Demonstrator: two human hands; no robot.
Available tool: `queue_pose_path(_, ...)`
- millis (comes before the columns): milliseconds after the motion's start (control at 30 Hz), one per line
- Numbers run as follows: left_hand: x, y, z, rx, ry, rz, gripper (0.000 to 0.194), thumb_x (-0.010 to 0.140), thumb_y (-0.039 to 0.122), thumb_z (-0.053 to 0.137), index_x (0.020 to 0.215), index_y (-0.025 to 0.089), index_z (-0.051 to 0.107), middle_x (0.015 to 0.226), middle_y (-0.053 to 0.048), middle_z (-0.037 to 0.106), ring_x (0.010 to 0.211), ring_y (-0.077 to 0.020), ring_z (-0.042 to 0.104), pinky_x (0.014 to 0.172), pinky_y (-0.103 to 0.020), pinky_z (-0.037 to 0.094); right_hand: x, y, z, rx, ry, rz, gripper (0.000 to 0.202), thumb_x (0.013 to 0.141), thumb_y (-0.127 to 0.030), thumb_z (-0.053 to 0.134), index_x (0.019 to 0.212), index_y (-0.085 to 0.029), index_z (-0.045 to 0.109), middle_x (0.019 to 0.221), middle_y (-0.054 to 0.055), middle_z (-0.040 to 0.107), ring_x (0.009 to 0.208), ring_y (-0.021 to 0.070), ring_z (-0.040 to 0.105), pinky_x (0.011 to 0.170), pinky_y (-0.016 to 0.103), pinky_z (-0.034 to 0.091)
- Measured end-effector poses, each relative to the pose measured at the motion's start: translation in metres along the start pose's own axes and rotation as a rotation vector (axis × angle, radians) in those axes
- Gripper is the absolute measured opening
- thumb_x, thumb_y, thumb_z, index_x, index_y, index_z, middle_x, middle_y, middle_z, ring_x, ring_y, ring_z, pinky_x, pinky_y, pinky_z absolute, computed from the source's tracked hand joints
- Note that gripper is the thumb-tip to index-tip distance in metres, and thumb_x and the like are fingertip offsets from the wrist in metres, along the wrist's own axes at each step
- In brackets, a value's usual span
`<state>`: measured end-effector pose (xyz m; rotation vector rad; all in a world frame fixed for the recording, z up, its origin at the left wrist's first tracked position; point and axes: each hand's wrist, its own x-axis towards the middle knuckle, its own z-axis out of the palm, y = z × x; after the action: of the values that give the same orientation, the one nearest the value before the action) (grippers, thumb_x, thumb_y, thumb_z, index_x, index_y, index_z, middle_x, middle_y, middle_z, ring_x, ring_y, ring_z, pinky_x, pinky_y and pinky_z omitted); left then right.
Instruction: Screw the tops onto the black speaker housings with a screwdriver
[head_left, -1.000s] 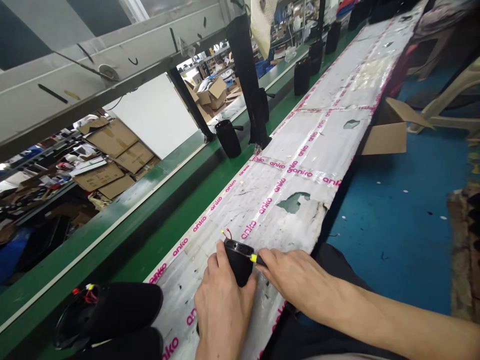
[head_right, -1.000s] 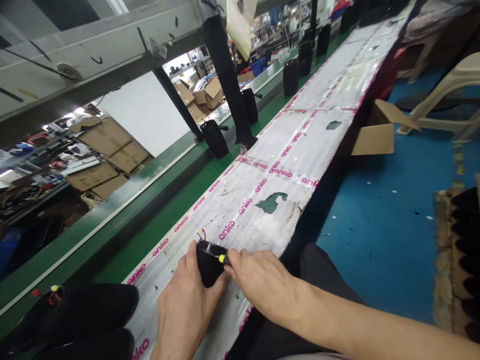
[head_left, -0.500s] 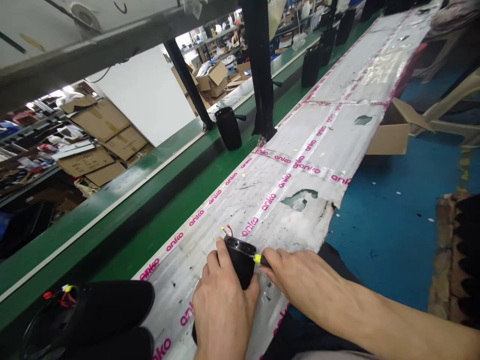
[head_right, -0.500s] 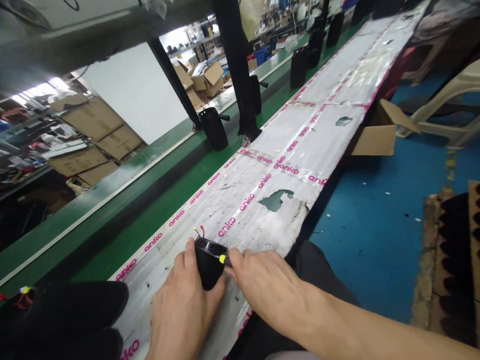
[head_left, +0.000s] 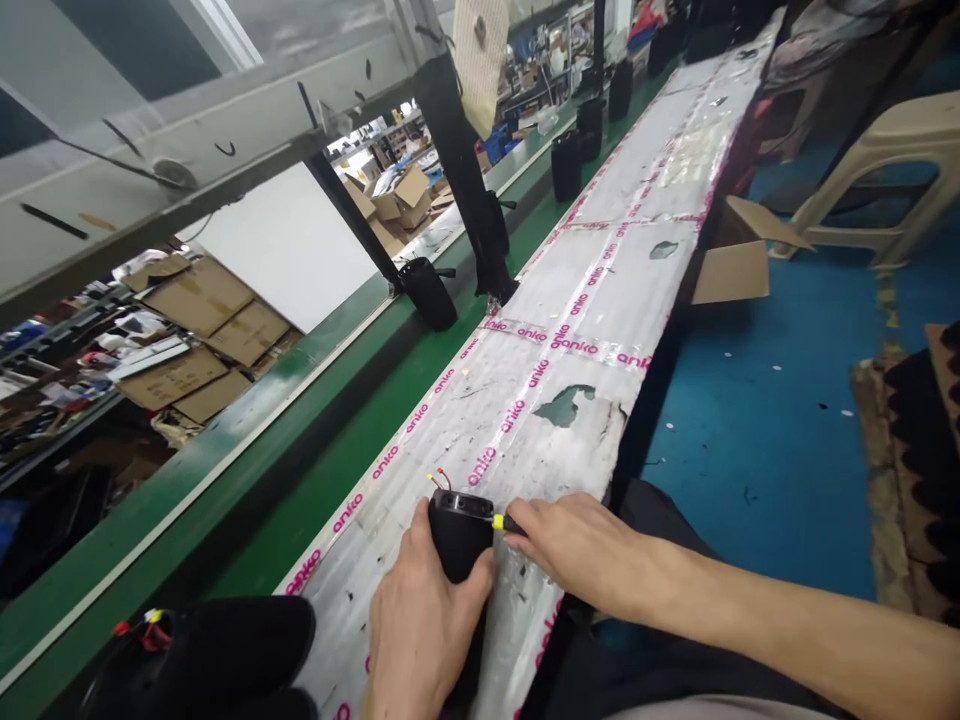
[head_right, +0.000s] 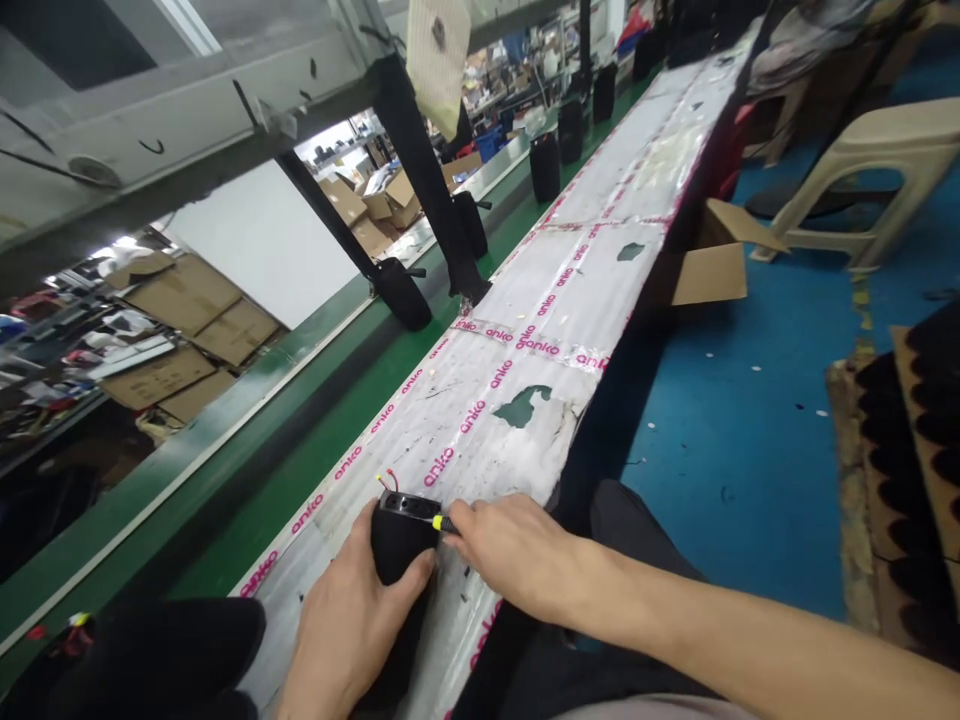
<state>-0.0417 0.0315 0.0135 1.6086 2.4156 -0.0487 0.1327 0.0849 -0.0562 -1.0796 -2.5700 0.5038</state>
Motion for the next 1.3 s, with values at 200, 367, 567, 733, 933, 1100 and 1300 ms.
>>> queue_pose_path(200, -0.003, 0.002, -0.003, -0.210, -0.044, 0.036, 0.072, 0.086, 0.049, 0.056, 0.148, 0.026, 0.028, 0.134, -0.009, 0.060, 0.122, -0.0290, 0.058, 0.097, -0.041, 0.044, -0.009, 0.014, -0.006, 0.383, 0.098, -0.041, 0.021, 0.104, -0.033, 0.039, 0.098, -0.019, 0.053, 0.080, 0.000, 0.066, 0.068, 0.0162, 0.064, 0.061, 0.028, 0.037)
queue_pose_path(367, -0.005, 0.015, 0.000, -0.110, -0.024, 0.006, 0.072, 0.084, 0.049, 0.058, 0.146, 0.022, 0.033, 0.128, -0.011, 0.064, 0.116, -0.0332, 0.061, 0.093, -0.043, 0.045, -0.010, 0.009, -0.021, 0.359, 0.190, 0.063, 0.024, 0.106, -0.037, 0.035, 0.103, -0.020, 0.052, 0.075, 0.000, 0.064, 0.064, 0.0165, 0.063, 0.058, 0.028, 0.034)
queue_pose_path(567, -0.014, 0.033, 0.007, 0.058, 0.017, -0.024, 0.075, 0.086, 0.049, 0.054, 0.149, 0.017, 0.027, 0.130, -0.014, 0.061, 0.104, -0.0359, 0.065, 0.083, -0.044, 0.047, -0.008, 0.005, -0.028, -0.021, 0.049, -0.002, 0.019, 0.104, -0.034, 0.043, 0.098, -0.020, 0.053, 0.075, 0.001, 0.064, 0.062, 0.0202, 0.062, 0.054, 0.031, 0.027)
queue_pose_path(733, -0.015, 0.037, 0.009, 0.114, 0.025, -0.038, 0.076, 0.086, 0.050, 0.055, 0.148, 0.017, 0.027, 0.131, -0.016, 0.059, 0.098, -0.0344, 0.066, 0.078, -0.043, 0.047, -0.006, 0.007, -0.034, -0.048, -0.045, 0.005, 0.017, 0.103, -0.033, 0.044, 0.095, -0.021, 0.053, 0.072, 0.001, 0.065, 0.061, 0.0215, 0.064, 0.052, 0.031, 0.023)
queue_pose_path(933, -0.016, 0.037, 0.009, 0.122, 0.042, -0.021, 0.077, 0.085, 0.050, 0.057, 0.147, 0.014, 0.028, 0.127, -0.014, 0.061, 0.095, -0.0350, 0.067, 0.079, -0.048, 0.050, -0.008, 0.004, -0.037, -0.116, -0.059, -0.016, 0.016, 0.102, -0.030, 0.046, 0.094, -0.019, 0.053, 0.072, 0.002, 0.065, 0.059, 0.0220, 0.064, 0.051, 0.033, 0.019)
queue_pose_path(1100, -0.017, 0.039, 0.009, 0.122, 0.042, -0.024, 0.077, 0.086, 0.050, 0.056, 0.148, 0.014, 0.028, 0.127, -0.013, 0.060, 0.093, -0.0350, 0.067, 0.079, -0.050, 0.051, -0.010, 0.003, -0.037, -0.149, -0.074, -0.008, 0.019, 0.103, -0.034, 0.042, 0.095, -0.020, 0.052, 0.069, 0.001, 0.063, 0.057, 0.0228, 0.063, 0.050, 0.034, 0.015)
queue_pose_path(1300, -0.016, 0.036, 0.010, 0.098, 0.047, -0.025, 0.077, 0.086, 0.050, 0.057, 0.148, 0.014, 0.029, 0.125, -0.013, 0.061, 0.094, -0.0340, 0.067, 0.077, -0.046, 0.050, -0.012, 0.004, -0.029, -0.148, -0.032, -0.016, 0.022, 0.104, -0.038, 0.039, 0.094, -0.022, 0.050, 0.068, 0.000, 0.062, 0.057, 0.0240, 0.063, 0.051, 0.034, 0.014)
